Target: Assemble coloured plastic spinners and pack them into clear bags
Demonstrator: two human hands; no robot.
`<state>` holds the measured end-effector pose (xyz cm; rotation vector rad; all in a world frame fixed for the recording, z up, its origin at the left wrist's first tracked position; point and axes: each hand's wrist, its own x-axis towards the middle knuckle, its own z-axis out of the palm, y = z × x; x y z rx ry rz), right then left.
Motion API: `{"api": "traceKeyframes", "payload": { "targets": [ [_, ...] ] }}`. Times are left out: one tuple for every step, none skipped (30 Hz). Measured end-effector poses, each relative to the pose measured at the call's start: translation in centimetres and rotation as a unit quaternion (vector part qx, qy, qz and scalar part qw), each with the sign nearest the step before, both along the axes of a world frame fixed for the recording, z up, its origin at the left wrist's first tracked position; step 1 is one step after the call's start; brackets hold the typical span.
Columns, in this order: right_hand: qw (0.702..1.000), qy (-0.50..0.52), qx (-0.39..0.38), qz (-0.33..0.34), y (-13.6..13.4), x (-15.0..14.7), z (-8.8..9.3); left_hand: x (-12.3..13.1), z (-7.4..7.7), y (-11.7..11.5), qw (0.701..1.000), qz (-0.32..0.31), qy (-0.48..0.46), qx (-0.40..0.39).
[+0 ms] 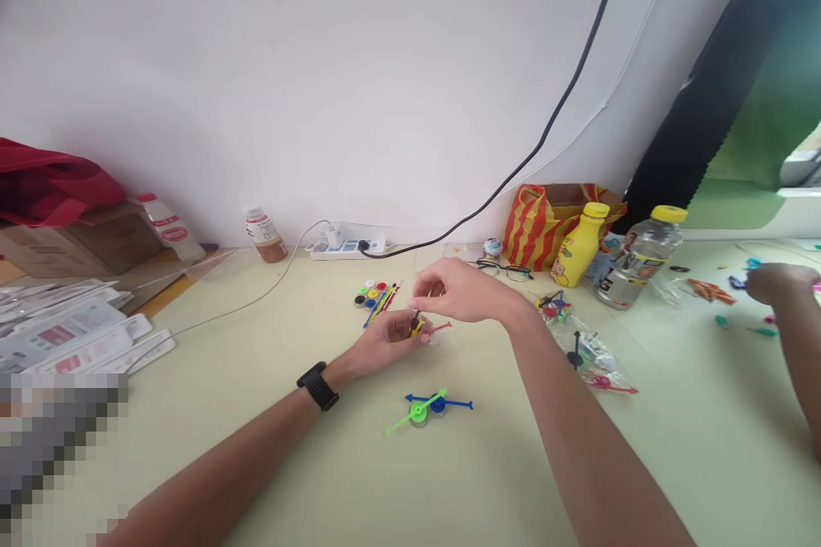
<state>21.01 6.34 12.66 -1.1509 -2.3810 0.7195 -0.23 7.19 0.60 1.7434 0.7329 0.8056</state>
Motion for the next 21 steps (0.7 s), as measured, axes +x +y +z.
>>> {"api": "traceKeyframes", "payload": {
  "targets": [
    [1.0,-0.014,-0.009,0.006,-0.06,0.12,0.05,0.0,-0.05,0.01,1.0,0.0,-0.003,-0.002],
    [1.0,-0.028,-0.012,0.007,-0.12,0.22,0.08,0.0,-0.08,0.02,1.0,0.001,-0.005,-0.003],
    [0.999,-0.039,-0.012,0.004,-0.15,0.29,0.08,0.0,-0.12,0.04,1.0,0.004,-0.009,-0.005],
    [0.999,-0.043,-0.01,-0.001,-0.17,0.31,0.07,0.01,-0.15,0.06,1.0,0.005,-0.014,-0.006],
    [0.999,-0.037,-0.008,-0.006,-0.17,0.3,0.04,0.03,-0.18,0.08,1.0,0.004,-0.018,-0.009],
    [1.0,-0.02,-0.01,-0.007,-0.15,0.25,0.02,0.06,-0.22,0.1,1.0,0.002,-0.022,-0.012],
    [1.0,0.003,-0.015,-0.003,-0.13,0.17,0.0,0.09,-0.24,0.11,1.0,0.0,-0.026,-0.014],
    [0.999,0.027,-0.023,0.005,-0.11,0.09,-0.01,0.12,-0.27,0.11,0.999,-0.003,-0.029,-0.017],
    [0.998,0.044,-0.034,0.015,-0.11,0.02,-0.01,0.15,-0.28,0.11,0.999,-0.006,-0.031,-0.018],
    [0.998,0.049,-0.045,0.024,-0.12,-0.02,0.0,0.18,-0.29,0.1,0.999,-0.008,-0.032,-0.019],
    [0.997,0.041,-0.054,0.031,-0.15,-0.03,0.01,0.2,-0.29,0.09,0.999,-0.008,-0.033,-0.019],
    [0.997,0.023,-0.059,0.034,-0.19,-0.02,0.04,0.21,-0.29,0.07,0.999,-0.007,-0.034,-0.017],
    [0.998,0.002,-0.061,0.032,-0.24,0.02,0.06,0.21,-0.29,0.06,0.999,-0.005,-0.033,-0.016],
    [0.998,-0.016,-0.06,0.031,-0.29,0.06,0.1,0.21,-0.31,0.06,0.999,-0.002,-0.031,-0.013],
    [0.997,-0.027,-0.06,0.03,-0.34,0.11,0.14,0.2,-0.34,0.06,1.0,0.001,-0.029,-0.011],
    [0.997,-0.031,-0.062,0.032,-0.38,0.14,0.18,0.18,-0.39,0.08,1.0,0.002,-0.027,-0.009],
    [0.997,-0.028,-0.063,0.033,-0.42,0.18,0.21,0.15,-0.45,0.11,1.0,0.003,-0.024,-0.007],
    [0.997,-0.023,-0.065,0.034,-0.45,0.22,0.22,0.13,-0.53,0.15,1.0,0.002,-0.022,-0.005],
    [0.997,-0.022,-0.066,0.036,-0.47,0.26,0.19,0.1,-0.61,0.2,1.0,0.001,-0.019,-0.003],
    [0.997,-0.028,-0.064,0.039,-0.48,0.32,0.11,0.07,-0.68,0.24,1.0,0.001,-0.016,0.0],
    [0.997,-0.037,-0.058,0.039,-0.47,0.39,-0.04,0.05,-0.75,0.28,1.0,0.002,-0.012,0.004]
  ]
}}
